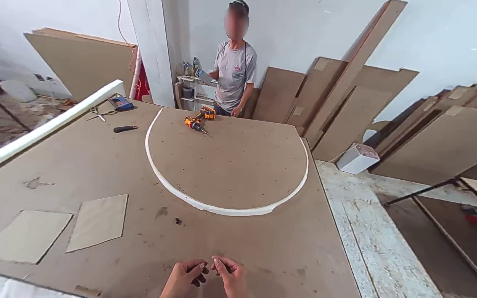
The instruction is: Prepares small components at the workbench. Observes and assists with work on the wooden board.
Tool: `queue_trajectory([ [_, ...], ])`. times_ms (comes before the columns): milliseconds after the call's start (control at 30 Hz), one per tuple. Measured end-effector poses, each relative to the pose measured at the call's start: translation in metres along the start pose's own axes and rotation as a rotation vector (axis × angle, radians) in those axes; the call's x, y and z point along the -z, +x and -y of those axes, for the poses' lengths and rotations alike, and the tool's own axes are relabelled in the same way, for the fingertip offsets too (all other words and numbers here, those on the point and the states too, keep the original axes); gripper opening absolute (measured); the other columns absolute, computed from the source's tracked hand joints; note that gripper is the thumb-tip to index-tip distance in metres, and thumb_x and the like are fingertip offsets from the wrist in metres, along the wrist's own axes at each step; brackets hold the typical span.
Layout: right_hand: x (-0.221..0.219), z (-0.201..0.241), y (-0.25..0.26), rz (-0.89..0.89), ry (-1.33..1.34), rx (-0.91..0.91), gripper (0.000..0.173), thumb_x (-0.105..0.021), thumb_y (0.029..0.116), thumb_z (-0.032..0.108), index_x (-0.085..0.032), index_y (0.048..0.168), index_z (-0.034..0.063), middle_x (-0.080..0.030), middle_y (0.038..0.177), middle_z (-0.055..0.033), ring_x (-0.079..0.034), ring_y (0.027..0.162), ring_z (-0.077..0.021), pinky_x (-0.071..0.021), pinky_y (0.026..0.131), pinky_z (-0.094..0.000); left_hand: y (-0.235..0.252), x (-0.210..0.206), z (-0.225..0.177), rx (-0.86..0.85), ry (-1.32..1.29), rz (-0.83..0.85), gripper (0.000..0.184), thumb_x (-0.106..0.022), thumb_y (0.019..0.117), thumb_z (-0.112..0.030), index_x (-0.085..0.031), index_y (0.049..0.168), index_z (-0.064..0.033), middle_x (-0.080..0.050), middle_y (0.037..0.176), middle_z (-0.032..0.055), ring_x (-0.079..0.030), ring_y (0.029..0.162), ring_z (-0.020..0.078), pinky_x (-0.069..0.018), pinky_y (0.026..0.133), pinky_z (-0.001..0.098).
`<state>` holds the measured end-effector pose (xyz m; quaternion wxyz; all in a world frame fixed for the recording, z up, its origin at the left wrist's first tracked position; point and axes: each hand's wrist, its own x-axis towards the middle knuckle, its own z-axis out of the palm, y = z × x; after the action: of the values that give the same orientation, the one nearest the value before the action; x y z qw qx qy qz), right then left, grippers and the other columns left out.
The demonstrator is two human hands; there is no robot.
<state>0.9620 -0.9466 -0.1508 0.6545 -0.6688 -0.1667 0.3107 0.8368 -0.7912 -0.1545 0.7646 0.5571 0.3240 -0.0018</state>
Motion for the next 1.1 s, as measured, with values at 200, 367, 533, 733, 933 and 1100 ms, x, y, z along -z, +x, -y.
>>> queue_trajectory([
  [200,0.0005,-0.0001,-0.0007,0.011,-0.007,0.013,0.020,-0.068,0.0988,0.013,-0.078,0.110,0.0005,-0.078,0.089,-0.0106,-0.073,0.077,-0.0172,-0.0619,0.076,-0.0320,0.0019,0.0000,0.0015,0.001,-0.003,0.011,0.024,-0.060,0.1044,-0.017,-0.073,0.118,-0.0022,-0.078,0.103,0.0114,-0.077,0.083,0.0237,-0.0650,0.077,0.0390],
  [367,-0.0004,0.0027,0.0005,0.016,-0.024,0.046,0.020,-0.067,0.0991,0.013,-0.078,0.109,0.0006,-0.078,0.088,-0.0103,-0.073,0.076,-0.0170,-0.0617,0.074,-0.0320,0.0016,0.0012,-0.0010,-0.012,0.025,0.010,0.024,-0.059,0.1048,-0.017,-0.073,0.118,-0.0032,-0.078,0.103,0.0108,-0.077,0.082,0.0234,-0.0650,0.077,0.0393],
  [533,-0.0011,0.0026,-0.0005,0.034,-0.012,0.037,0.018,-0.068,0.0981,0.012,-0.079,0.108,0.0009,-0.078,0.088,-0.0108,-0.073,0.077,-0.0173,-0.0621,0.075,-0.0327,0.0003,0.0010,-0.0017,-0.011,0.018,0.011,0.024,-0.059,0.1047,-0.017,-0.073,0.117,-0.0024,-0.078,0.102,0.0111,-0.077,0.081,0.0233,-0.0651,0.076,0.0387],
  [733,-0.0024,0.0035,-0.0014,0.048,-0.020,0.018,0.019,-0.068,0.0981,0.013,-0.078,0.109,0.0008,-0.078,0.088,-0.0096,-0.073,0.077,-0.0157,-0.0617,0.077,-0.0316,0.0008,0.0005,-0.0016,-0.011,0.014,0.005,0.024,-0.060,0.1045,-0.017,-0.073,0.117,-0.0016,-0.078,0.102,0.0111,-0.077,0.082,0.0225,-0.0651,0.077,0.0380],
  [933,-0.0016,0.0043,-0.0023,0.057,0.000,-0.010,0.019,-0.068,0.0977,0.011,-0.078,0.109,-0.0003,-0.078,0.088,-0.0103,-0.072,0.077,-0.0154,-0.0610,0.076,-0.0313,-0.0012,0.0018,-0.0012,0.010,0.017,0.008,0.025,-0.059,0.1050,-0.017,-0.073,0.118,-0.0016,-0.078,0.102,0.0107,-0.077,0.083,0.0222,-0.0647,0.077,0.0378],
  [1100,-0.0008,0.0049,-0.0021,0.056,-0.041,-0.028,0.015,-0.071,0.0956,0.011,-0.079,0.104,0.0009,-0.078,0.086,-0.0090,-0.072,0.076,-0.0141,-0.0610,0.075,-0.0311,-0.0027,-0.0004,-0.0052,0.018,0.023,0.012,0.026,-0.060,0.1047,-0.018,-0.072,0.119,-0.0010,-0.078,0.102,0.0104,-0.077,0.084,0.0219,-0.0643,0.080,0.0385],
])
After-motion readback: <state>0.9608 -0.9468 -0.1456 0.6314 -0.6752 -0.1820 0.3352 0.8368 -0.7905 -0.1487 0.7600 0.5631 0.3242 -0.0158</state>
